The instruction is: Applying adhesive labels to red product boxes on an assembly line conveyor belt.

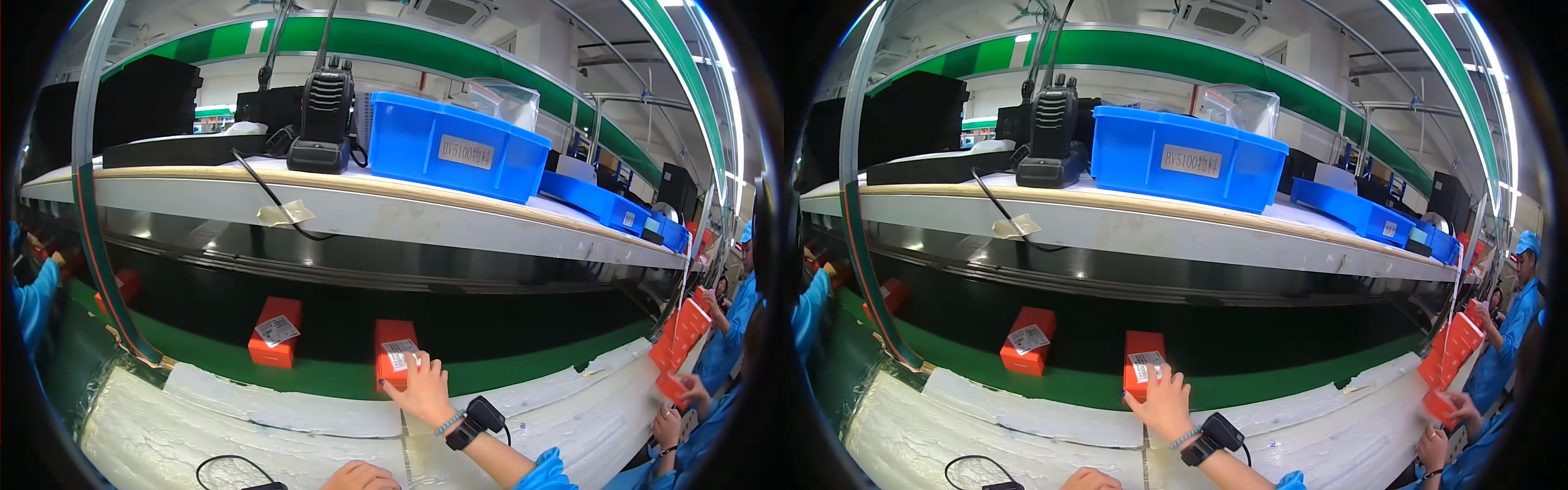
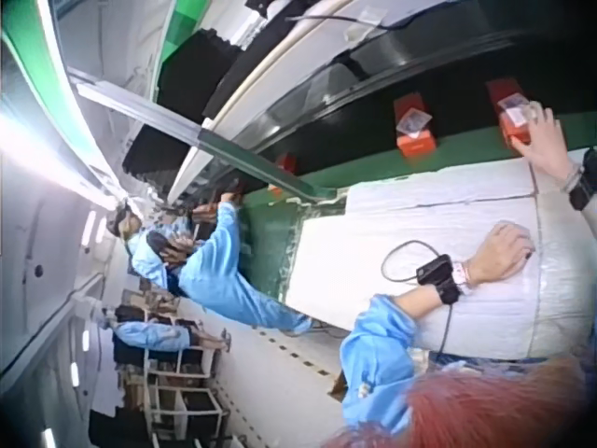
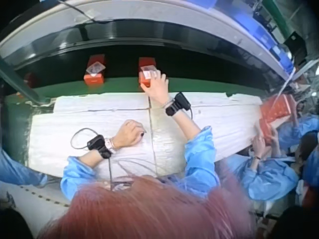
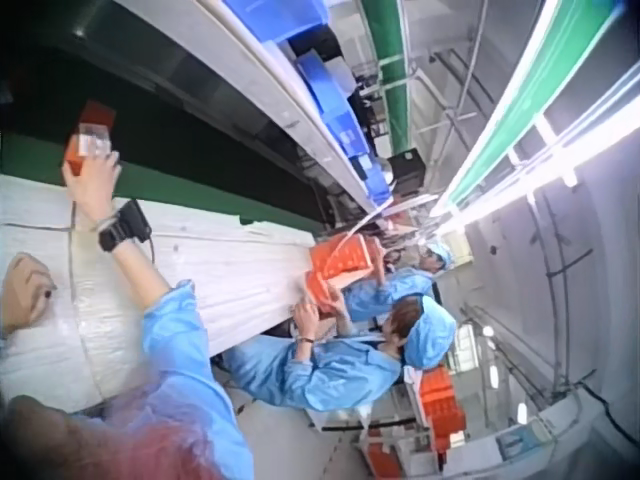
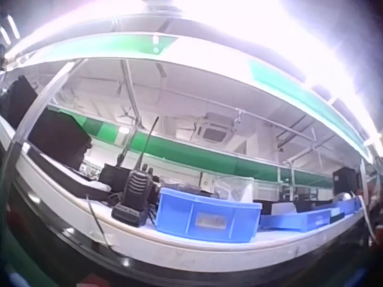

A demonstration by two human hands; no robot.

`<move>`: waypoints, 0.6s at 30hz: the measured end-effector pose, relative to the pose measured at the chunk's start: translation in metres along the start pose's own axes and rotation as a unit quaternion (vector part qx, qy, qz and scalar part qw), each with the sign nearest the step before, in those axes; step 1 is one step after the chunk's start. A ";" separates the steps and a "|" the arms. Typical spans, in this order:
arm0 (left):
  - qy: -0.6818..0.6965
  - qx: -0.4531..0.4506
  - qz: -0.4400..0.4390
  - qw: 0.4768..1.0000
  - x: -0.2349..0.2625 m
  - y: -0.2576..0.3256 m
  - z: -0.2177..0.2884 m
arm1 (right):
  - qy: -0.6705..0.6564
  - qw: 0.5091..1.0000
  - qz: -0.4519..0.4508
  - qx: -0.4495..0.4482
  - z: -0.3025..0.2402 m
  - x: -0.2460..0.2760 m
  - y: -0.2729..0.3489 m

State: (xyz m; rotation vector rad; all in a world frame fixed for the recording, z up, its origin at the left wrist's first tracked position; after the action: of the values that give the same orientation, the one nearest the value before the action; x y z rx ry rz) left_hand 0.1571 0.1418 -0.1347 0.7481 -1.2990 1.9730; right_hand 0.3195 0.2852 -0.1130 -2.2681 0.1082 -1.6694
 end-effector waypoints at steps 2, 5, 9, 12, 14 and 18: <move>0.007 0.011 0.000 1.000 0.001 -0.003 -0.003 | 0.119 0.987 -0.005 -0.105 0.025 -0.008 -0.008; 0.056 0.041 0.001 0.998 0.001 -0.007 -0.014 | 0.082 0.984 -0.034 -0.152 0.039 -0.027 -0.018; 0.133 0.146 -0.026 0.980 -0.004 -0.004 -0.033 | 0.077 0.982 -0.038 -0.166 0.049 -0.019 -0.016; 0.186 0.201 -0.040 0.961 -0.011 -0.001 -0.046 | 0.063 0.987 -0.017 -0.146 0.040 0.007 0.007; 0.219 0.237 -0.050 0.945 -0.018 0.004 -0.051 | 0.036 0.989 -0.042 -0.139 0.025 0.022 0.037; 0.205 0.228 -0.055 0.950 -0.023 0.008 -0.061 | 0.040 0.982 -0.127 -0.133 -0.032 0.047 0.110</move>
State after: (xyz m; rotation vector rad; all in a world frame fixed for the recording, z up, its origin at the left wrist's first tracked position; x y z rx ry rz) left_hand 0.1586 0.1912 -0.1780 0.5541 -0.5524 2.2111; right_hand 0.3184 0.1629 -0.0946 -2.4963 0.0656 -1.9822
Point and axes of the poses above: each hand's wrist, its own y-axis away from the middle knuckle, its own x-axis out of the back of the hand, z = x × y, the point moved 7 cm from there along -y, towards the middle knuckle, and after that the axes turned 11 degrees about -z, right-handed, at the moved point
